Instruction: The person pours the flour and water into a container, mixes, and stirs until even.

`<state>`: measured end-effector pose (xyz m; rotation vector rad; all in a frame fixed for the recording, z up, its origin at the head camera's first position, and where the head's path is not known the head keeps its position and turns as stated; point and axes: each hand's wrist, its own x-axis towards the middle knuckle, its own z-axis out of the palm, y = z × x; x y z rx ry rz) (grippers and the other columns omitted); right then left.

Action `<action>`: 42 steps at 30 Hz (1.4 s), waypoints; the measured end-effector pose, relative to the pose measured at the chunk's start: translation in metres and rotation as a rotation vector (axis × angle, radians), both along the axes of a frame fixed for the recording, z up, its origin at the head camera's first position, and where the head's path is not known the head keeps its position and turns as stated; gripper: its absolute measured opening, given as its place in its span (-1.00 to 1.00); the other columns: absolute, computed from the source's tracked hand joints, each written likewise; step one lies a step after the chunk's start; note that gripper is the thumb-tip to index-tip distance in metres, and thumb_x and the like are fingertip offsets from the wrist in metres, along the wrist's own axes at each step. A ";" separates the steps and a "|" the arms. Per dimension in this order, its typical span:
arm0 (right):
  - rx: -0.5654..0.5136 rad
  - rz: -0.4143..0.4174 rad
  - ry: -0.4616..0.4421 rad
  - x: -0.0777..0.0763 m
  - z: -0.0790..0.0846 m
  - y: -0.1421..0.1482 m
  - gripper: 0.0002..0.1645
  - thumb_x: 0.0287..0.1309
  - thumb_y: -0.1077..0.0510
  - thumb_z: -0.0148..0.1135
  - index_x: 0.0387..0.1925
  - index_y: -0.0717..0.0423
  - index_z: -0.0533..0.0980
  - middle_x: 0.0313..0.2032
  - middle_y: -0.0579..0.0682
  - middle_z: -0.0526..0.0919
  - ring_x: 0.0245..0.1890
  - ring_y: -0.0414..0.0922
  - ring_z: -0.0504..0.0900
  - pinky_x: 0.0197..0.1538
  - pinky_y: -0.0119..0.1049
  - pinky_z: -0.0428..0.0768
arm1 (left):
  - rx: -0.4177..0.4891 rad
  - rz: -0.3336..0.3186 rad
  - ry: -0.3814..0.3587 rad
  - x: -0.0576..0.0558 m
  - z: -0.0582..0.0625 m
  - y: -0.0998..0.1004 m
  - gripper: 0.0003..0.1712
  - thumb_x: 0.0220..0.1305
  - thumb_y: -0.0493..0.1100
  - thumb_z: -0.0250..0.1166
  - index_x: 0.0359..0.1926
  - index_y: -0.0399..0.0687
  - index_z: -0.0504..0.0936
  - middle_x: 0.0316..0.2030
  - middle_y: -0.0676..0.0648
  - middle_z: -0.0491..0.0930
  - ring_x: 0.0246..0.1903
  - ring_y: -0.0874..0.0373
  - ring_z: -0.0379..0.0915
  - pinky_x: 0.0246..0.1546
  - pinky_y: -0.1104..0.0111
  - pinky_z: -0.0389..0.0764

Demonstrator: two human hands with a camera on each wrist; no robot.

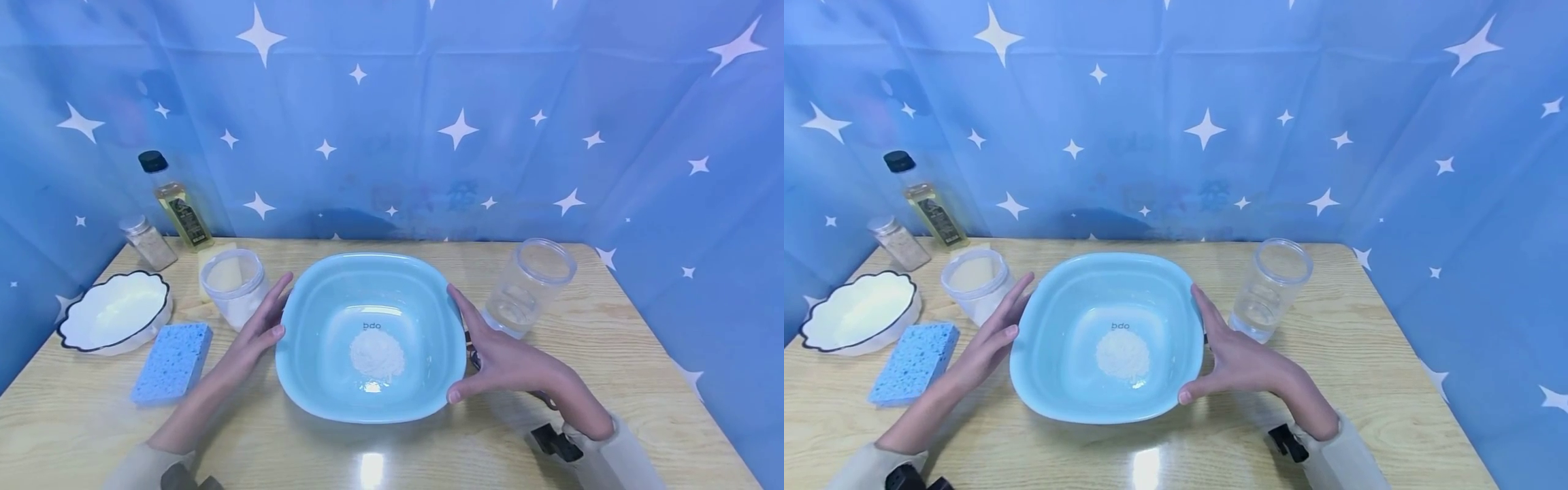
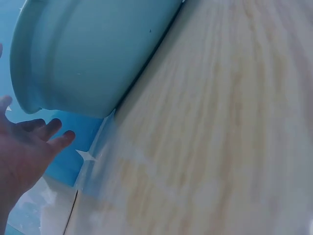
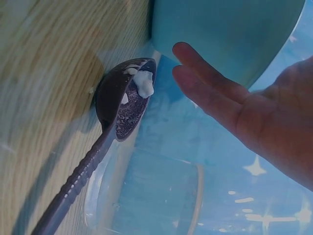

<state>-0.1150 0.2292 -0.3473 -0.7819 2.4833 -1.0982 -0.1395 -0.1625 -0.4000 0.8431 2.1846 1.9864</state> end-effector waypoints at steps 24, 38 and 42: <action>-0.008 0.017 -0.007 -0.001 -0.001 0.000 0.61 -0.33 -0.13 0.55 0.38 -0.31 -0.54 0.42 0.15 -0.33 0.14 0.02 0.37 0.09 0.10 0.41 | -0.070 0.083 -0.086 0.012 -0.012 0.002 -0.27 0.36 -0.28 0.02 0.44 0.24 -0.01 0.43 0.10 -0.12 0.37 -0.01 -0.17 0.18 0.52 0.15; 0.001 0.011 0.038 0.002 0.001 0.000 0.58 -0.32 -0.14 0.54 0.41 -0.26 -0.50 0.42 0.11 -0.34 0.30 0.09 0.12 0.16 0.13 0.33 | -0.051 0.073 -0.039 0.009 -0.018 0.003 -0.29 0.36 -0.31 0.00 0.44 0.17 0.02 0.42 0.01 -0.09 0.31 -0.14 0.01 0.12 0.41 0.33; 0.065 -0.009 0.107 0.012 0.012 -0.003 0.53 -0.27 -0.18 0.50 0.41 -0.26 -0.47 0.42 0.07 -0.20 0.20 -0.04 0.32 0.09 0.00 0.44 | -0.067 0.090 -0.038 0.010 -0.017 0.003 -0.31 0.37 -0.29 0.01 0.44 0.20 0.03 0.42 0.03 -0.08 0.33 -0.10 -0.03 0.14 0.45 0.27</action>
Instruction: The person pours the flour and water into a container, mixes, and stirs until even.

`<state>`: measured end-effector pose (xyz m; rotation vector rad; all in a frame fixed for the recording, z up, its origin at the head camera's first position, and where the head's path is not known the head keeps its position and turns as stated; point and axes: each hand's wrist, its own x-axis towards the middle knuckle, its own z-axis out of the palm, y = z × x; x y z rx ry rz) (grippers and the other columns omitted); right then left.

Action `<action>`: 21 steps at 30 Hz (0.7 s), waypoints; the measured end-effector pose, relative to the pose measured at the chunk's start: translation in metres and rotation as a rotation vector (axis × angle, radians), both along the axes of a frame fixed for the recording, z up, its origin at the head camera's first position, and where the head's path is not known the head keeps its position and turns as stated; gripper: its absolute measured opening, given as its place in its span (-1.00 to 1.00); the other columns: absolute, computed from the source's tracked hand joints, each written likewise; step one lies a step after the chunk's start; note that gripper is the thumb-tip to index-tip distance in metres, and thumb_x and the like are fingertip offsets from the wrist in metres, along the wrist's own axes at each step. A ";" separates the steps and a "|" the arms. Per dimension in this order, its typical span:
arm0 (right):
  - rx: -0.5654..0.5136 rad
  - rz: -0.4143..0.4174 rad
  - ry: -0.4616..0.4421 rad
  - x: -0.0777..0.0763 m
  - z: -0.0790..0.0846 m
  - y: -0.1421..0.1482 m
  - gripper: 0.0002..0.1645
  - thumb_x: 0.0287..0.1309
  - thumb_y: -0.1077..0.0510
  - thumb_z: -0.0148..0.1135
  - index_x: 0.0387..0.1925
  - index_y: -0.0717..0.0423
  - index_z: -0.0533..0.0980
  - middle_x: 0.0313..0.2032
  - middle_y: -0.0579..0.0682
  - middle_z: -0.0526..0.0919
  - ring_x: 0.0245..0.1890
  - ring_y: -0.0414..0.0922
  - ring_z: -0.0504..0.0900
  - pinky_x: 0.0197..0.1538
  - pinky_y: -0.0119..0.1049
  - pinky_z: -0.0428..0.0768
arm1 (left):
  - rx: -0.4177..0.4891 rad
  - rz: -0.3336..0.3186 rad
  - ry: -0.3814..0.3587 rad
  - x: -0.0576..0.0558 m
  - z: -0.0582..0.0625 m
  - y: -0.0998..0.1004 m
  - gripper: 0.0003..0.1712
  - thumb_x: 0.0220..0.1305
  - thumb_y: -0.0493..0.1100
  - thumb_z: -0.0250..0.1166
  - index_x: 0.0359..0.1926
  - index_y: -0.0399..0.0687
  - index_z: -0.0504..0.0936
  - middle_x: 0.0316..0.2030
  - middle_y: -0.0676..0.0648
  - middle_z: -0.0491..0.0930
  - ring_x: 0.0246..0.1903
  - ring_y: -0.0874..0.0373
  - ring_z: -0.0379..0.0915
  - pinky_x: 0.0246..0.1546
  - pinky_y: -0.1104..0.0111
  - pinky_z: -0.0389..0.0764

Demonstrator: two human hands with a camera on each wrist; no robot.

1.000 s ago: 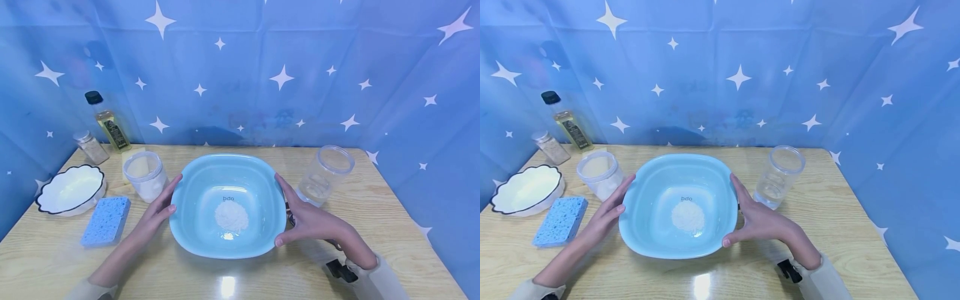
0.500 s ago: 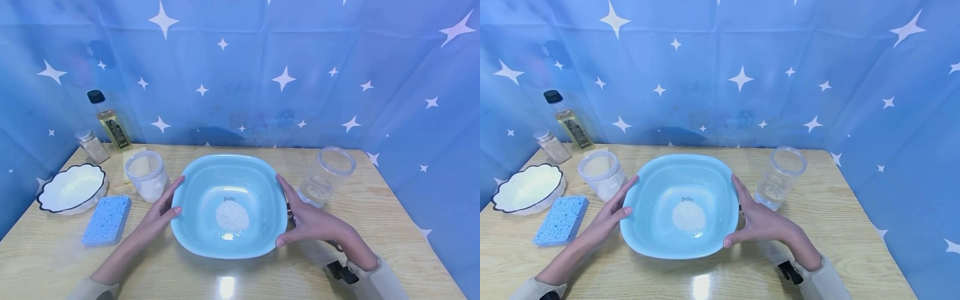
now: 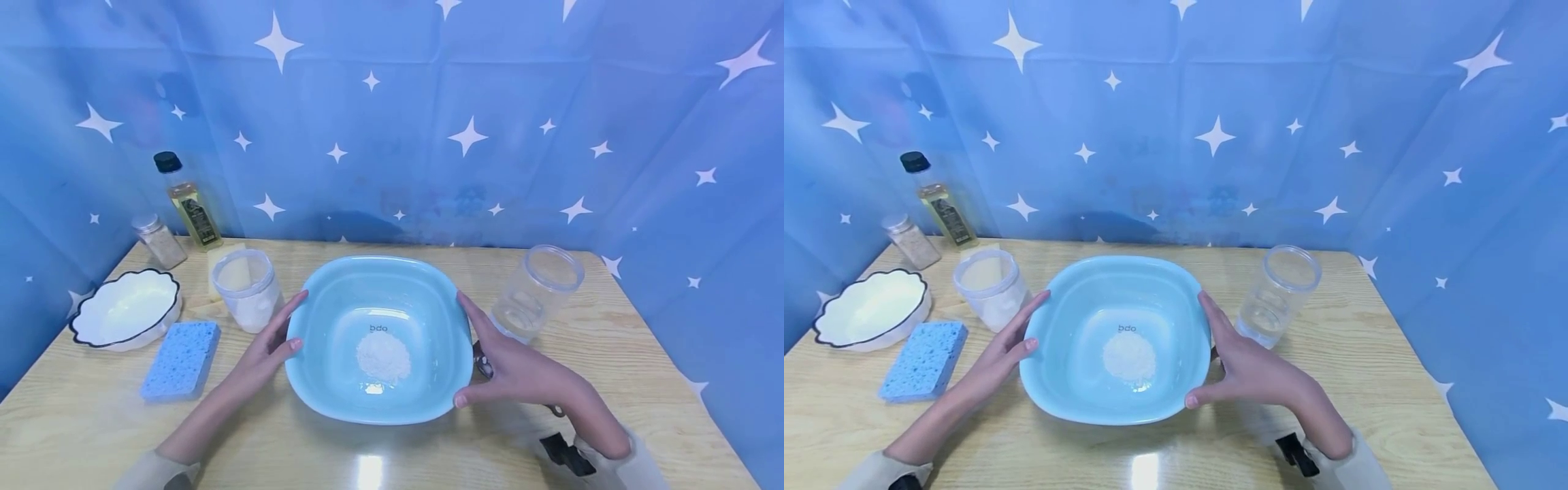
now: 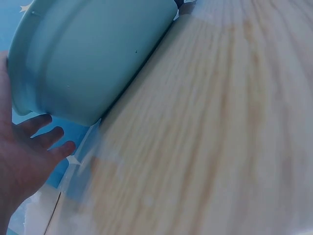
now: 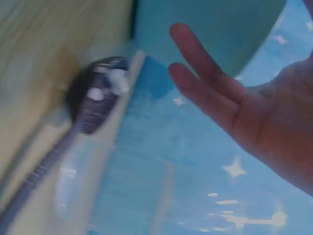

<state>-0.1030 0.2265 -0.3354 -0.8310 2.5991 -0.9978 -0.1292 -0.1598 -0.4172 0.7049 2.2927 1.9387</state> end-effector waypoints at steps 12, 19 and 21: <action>0.156 -0.029 0.369 0.058 0.078 0.049 -0.20 0.00 0.10 0.38 0.29 -0.10 0.27 -0.13 -0.33 0.58 -0.17 -0.33 0.56 -0.39 -0.46 0.49 | -0.025 0.028 0.013 0.003 0.004 -0.002 -0.32 0.37 -0.28 0.00 0.43 0.21 0.04 0.41 0.02 -0.04 0.33 -0.10 -0.03 0.11 0.47 0.30; 0.096 -0.497 0.402 0.041 0.079 0.104 -0.75 0.05 0.18 0.34 -0.25 0.00 0.44 -0.62 -0.14 0.32 -0.62 -0.31 0.32 -0.59 -0.44 0.21 | -0.025 0.007 0.006 0.004 0.001 0.000 -0.31 0.38 -0.28 -0.01 0.44 0.21 0.01 0.42 -0.01 -0.07 0.32 -0.15 -0.03 0.08 0.45 0.34; 0.062 -0.560 0.329 0.030 0.074 0.115 -0.62 0.09 0.13 0.31 -0.08 0.08 0.41 -0.47 -0.05 0.39 -0.52 -0.33 0.36 -0.55 -0.51 0.27 | -0.027 0.001 0.006 0.004 0.000 0.001 -0.32 0.39 -0.27 -0.02 0.44 0.22 0.00 0.42 -0.02 -0.08 0.32 -0.16 -0.03 0.08 0.45 0.34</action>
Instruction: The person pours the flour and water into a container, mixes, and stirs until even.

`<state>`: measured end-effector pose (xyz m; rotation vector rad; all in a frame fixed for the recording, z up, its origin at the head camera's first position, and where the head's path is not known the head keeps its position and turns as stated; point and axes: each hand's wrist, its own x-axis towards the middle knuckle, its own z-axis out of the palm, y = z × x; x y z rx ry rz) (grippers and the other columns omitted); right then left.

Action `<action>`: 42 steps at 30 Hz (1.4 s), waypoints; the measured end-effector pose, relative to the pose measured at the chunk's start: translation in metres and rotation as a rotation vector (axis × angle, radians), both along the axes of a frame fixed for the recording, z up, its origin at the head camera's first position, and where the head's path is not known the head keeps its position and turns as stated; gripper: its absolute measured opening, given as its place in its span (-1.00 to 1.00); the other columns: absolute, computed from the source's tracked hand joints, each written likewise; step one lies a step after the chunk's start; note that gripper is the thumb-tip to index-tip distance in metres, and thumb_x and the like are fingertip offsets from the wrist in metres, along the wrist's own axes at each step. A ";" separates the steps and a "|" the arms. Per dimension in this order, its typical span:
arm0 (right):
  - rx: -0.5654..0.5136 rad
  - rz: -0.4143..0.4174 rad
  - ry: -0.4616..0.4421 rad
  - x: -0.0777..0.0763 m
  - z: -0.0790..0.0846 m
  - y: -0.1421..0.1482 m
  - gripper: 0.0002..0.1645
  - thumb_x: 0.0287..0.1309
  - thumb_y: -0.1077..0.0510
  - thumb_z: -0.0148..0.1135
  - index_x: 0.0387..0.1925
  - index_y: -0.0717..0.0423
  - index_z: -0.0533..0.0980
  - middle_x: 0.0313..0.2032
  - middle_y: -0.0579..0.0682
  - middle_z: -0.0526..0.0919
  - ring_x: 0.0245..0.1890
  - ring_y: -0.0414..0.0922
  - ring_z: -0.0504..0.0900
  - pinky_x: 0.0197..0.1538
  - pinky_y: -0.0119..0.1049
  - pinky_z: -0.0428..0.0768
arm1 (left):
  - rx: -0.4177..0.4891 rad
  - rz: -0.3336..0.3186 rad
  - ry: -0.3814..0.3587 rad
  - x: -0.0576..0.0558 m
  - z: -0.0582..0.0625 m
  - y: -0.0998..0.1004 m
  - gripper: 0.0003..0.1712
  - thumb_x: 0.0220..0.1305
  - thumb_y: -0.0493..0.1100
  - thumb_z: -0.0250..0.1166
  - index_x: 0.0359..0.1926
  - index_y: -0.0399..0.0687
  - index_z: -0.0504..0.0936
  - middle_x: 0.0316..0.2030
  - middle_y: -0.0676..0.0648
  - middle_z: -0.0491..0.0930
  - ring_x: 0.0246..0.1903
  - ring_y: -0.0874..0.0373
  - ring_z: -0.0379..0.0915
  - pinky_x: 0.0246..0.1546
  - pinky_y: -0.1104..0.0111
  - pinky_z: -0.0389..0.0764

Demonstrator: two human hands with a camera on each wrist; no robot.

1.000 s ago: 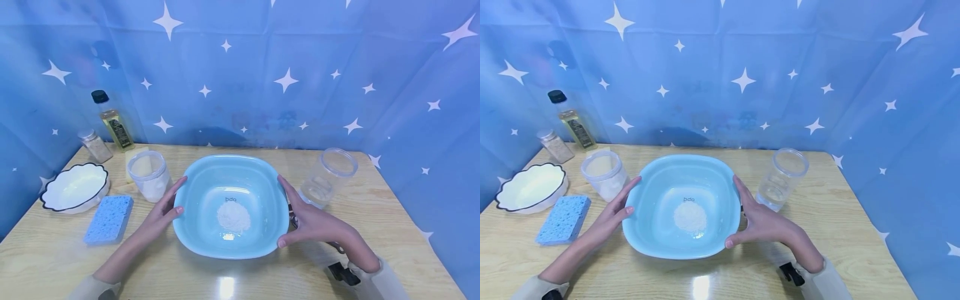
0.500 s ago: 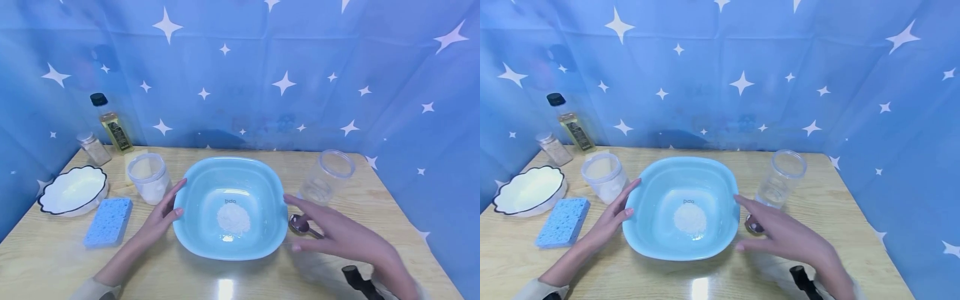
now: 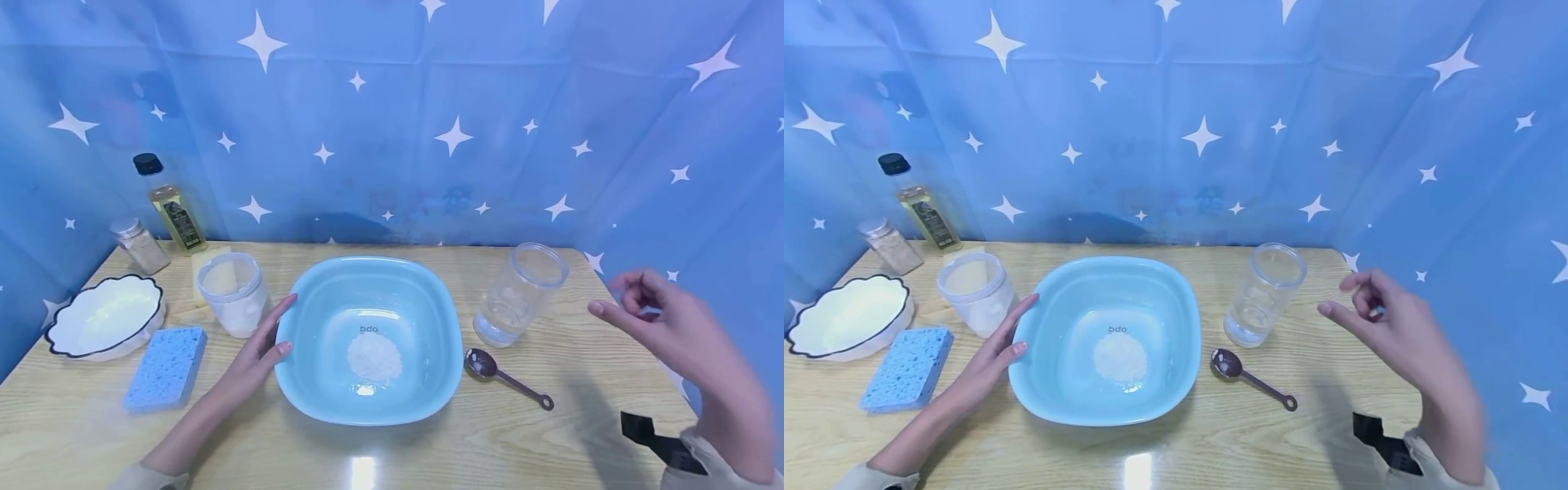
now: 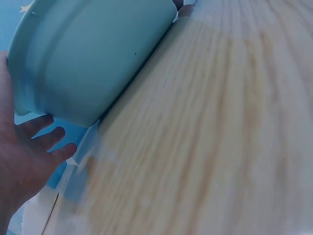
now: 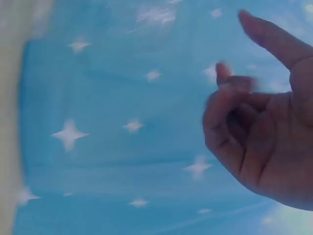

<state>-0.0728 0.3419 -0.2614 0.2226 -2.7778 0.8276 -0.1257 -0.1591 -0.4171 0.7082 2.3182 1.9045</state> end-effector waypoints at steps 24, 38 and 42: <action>-0.304 0.069 -0.103 -0.069 -0.074 -0.040 -0.05 0.01 0.09 0.38 0.31 0.22 0.05 0.23 0.22 0.23 0.14 0.17 0.33 0.01 0.05 0.42 | -0.003 0.007 0.004 0.000 -0.003 0.000 -0.33 0.38 -0.31 -0.04 0.43 0.17 0.02 0.40 -0.13 -0.02 0.25 -0.21 0.11 -0.02 0.38 0.48; -0.387 0.011 0.090 -0.072 -0.076 -0.065 -0.15 -0.10 0.25 0.44 0.17 0.19 0.14 0.05 0.12 0.40 0.05 -0.01 0.41 0.11 -0.09 0.46 | 0.011 0.033 0.010 0.003 -0.010 -0.002 -0.35 0.38 -0.31 -0.04 0.42 0.11 0.04 0.38 -0.17 0.01 0.23 -0.21 0.12 -0.04 0.37 0.50; -0.334 0.076 0.179 -0.069 -0.060 -0.070 -0.14 -0.20 0.36 0.46 0.14 0.23 0.18 -0.03 0.12 0.47 0.00 -0.07 0.42 0.01 -0.30 0.46 | 0.017 0.017 0.018 -0.001 -0.006 0.001 -0.36 0.37 -0.31 -0.03 0.41 0.10 0.05 0.36 -0.20 0.04 0.20 -0.22 0.16 -0.08 0.34 0.54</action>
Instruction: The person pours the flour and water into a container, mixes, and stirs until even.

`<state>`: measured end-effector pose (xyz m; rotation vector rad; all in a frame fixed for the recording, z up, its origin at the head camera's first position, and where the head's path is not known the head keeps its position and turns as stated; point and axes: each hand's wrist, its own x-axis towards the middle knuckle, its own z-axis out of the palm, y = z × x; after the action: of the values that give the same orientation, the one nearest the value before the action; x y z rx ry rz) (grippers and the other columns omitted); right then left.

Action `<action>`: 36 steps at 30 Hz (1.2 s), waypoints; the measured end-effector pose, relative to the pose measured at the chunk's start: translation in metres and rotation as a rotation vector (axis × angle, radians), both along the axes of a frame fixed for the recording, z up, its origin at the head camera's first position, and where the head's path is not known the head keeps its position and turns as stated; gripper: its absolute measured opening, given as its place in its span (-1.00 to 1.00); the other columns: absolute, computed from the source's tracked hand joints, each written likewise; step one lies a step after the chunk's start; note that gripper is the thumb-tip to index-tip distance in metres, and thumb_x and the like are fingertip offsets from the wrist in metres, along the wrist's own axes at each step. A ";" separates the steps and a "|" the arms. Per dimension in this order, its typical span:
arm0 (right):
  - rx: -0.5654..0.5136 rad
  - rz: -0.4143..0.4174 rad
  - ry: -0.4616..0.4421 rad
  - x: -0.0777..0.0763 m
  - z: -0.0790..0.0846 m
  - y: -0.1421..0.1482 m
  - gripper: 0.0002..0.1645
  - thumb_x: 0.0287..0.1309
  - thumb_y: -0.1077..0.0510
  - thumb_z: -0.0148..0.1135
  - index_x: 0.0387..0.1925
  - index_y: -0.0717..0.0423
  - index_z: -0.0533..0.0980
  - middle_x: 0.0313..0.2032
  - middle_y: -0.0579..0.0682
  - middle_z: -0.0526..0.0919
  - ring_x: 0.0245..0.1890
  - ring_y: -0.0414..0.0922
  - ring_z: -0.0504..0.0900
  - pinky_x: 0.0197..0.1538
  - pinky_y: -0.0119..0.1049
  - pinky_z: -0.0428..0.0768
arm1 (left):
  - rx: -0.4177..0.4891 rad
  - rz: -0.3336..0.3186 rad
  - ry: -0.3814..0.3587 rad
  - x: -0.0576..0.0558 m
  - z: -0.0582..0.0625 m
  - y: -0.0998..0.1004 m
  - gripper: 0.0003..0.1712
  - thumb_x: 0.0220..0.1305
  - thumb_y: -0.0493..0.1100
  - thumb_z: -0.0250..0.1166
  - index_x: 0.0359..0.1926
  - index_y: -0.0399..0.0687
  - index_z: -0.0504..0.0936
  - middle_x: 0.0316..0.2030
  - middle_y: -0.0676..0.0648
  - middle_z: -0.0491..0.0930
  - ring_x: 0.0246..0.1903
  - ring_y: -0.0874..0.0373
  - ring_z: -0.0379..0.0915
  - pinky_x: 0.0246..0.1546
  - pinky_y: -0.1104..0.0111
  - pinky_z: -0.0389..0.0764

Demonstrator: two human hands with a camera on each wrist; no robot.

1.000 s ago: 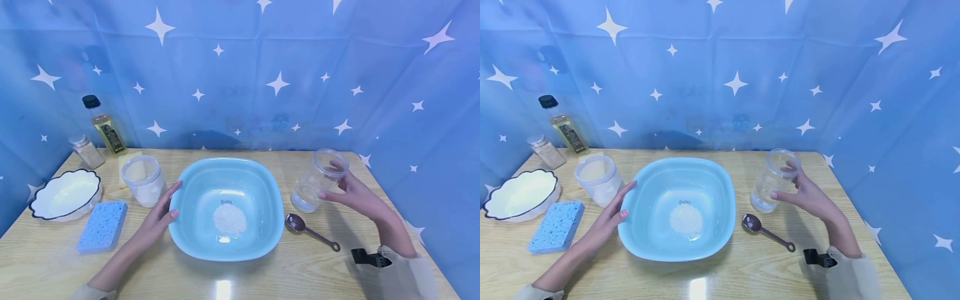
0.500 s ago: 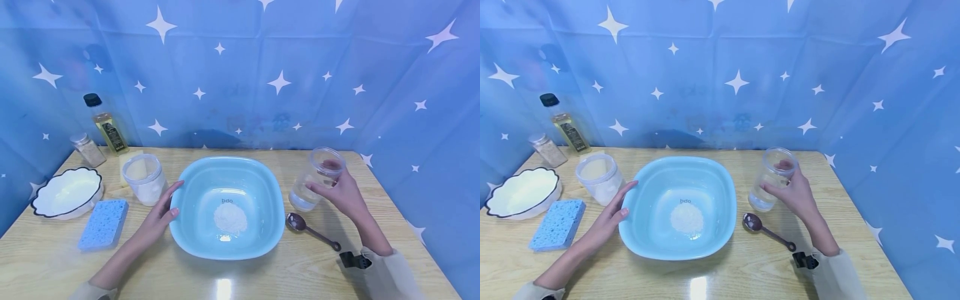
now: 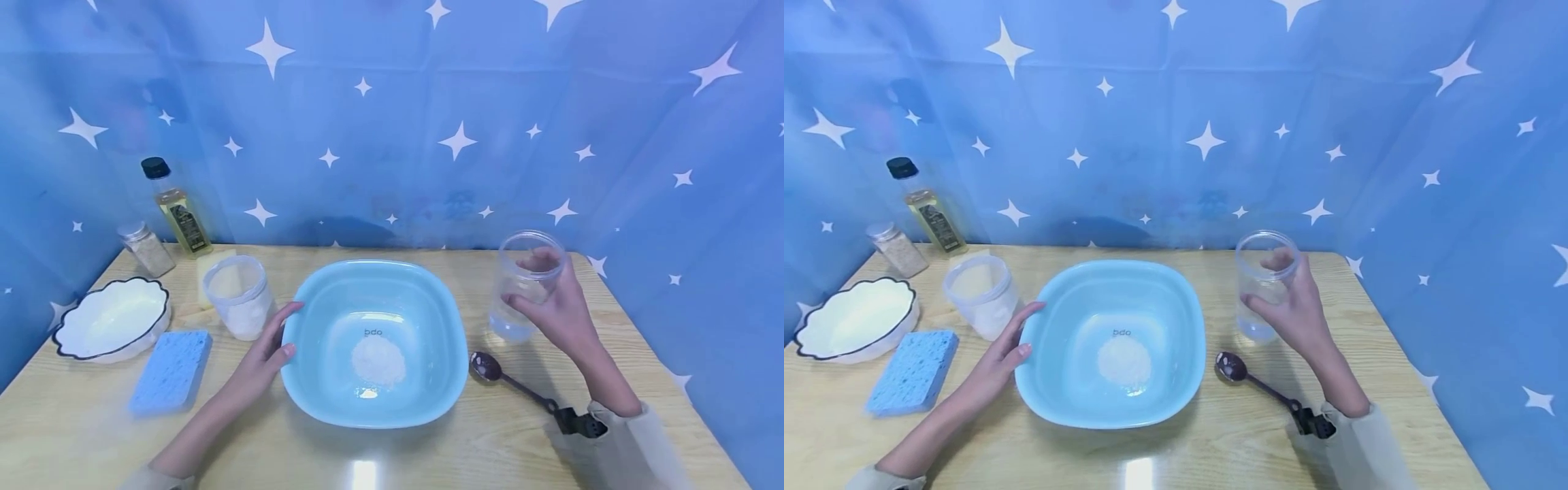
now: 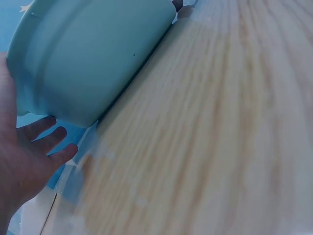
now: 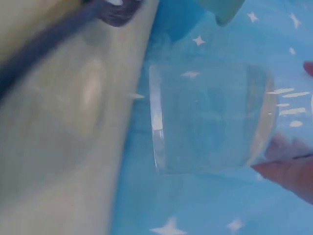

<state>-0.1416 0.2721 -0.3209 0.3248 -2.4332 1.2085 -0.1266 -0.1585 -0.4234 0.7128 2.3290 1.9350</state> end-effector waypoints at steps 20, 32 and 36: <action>0.478 0.229 0.154 0.008 0.020 -0.044 -0.02 -0.32 0.22 0.43 0.19 0.37 0.18 -0.02 0.21 0.32 -0.17 -0.01 0.38 -0.24 -0.11 0.51 | 0.002 -0.025 0.027 -0.001 0.002 0.001 -0.35 0.38 -0.32 -0.05 0.43 0.05 0.02 0.37 -0.24 0.01 0.22 -0.26 0.14 -0.02 0.37 0.49; 0.702 0.213 0.253 0.006 0.018 -0.059 -0.02 -0.38 0.13 0.46 0.17 0.28 0.24 -0.30 0.08 0.31 -0.43 -0.06 0.28 -0.44 -0.30 0.32 | -0.004 -0.007 0.011 -0.002 -0.001 0.001 -0.36 0.39 -0.29 -0.04 0.42 0.12 0.04 0.38 -0.18 0.01 0.23 -0.23 0.13 -0.01 0.35 0.48; 0.720 0.241 0.306 0.003 0.016 -0.060 0.02 -0.43 0.11 0.52 0.16 0.26 0.24 -0.31 0.07 0.29 -0.42 -0.06 0.25 -0.40 -0.30 0.28 | 0.005 -0.009 0.005 -0.002 -0.001 0.001 -0.36 0.39 -0.29 -0.04 0.42 0.13 0.04 0.38 -0.17 0.01 0.23 -0.22 0.13 -0.01 0.36 0.48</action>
<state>-0.1384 0.2118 -0.3049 0.9489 -2.5045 0.2711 -0.1284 -0.1578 -0.4246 0.7279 2.3205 1.9385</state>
